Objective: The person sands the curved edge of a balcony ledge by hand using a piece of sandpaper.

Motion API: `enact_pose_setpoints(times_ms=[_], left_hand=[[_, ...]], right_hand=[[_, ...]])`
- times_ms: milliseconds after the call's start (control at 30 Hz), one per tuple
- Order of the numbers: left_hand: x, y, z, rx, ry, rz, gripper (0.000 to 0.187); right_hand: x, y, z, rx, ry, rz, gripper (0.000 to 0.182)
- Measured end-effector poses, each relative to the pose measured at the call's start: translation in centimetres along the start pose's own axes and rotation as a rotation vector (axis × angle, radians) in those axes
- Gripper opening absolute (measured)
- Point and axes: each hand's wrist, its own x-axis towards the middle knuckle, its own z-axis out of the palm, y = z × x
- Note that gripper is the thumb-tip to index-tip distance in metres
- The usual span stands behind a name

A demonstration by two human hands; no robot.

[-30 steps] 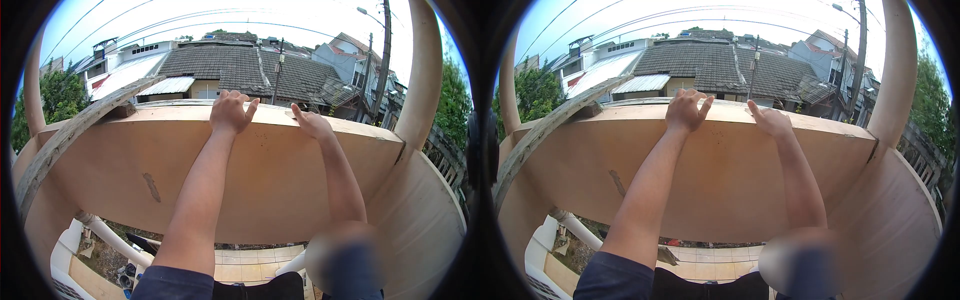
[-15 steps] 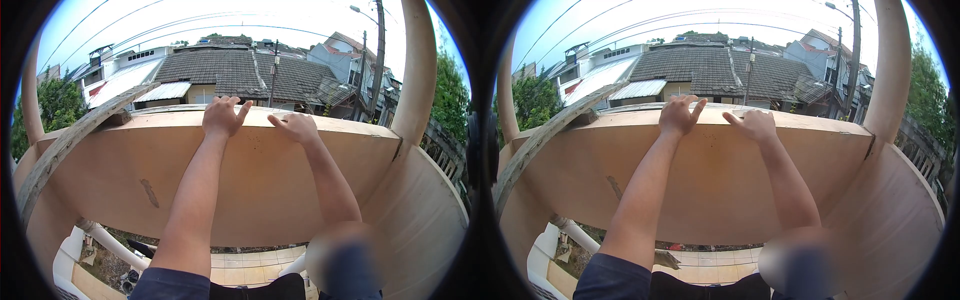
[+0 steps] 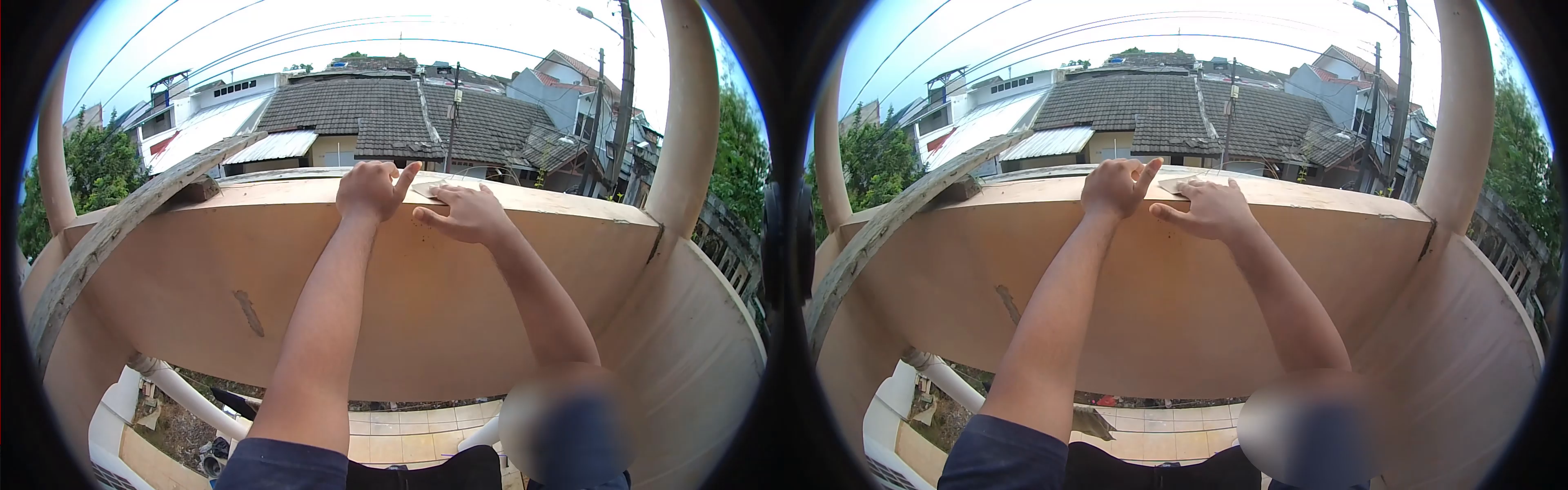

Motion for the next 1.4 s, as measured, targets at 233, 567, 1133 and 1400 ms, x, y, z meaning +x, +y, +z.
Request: enact_pose_setpoints(times_ms=[233,567,1133,1400], left_hand=[[-0.2,-0.2,0.4,0.013,-0.024,-0.053,0.068],[-0.2,-0.4,0.7,0.001,0.001,-0.048,0.066],[0.0,0.0,0.2,-0.032,0.007,-0.073,0.072],[-0.4,0.1,0.1,-0.047,0.02,-0.053,0.071]], right_hand=[[0.6,2.3,-1.7,0.216,-0.06,0.242,0.109],[1.6,2.9,-2.8,0.184,-0.161,0.156,0.097],[0.3,2.1,-3.8,-0.155,-0.134,0.251,0.116],[-0.6,0.8,-3.8,0.227,-0.013,0.004,0.107]])
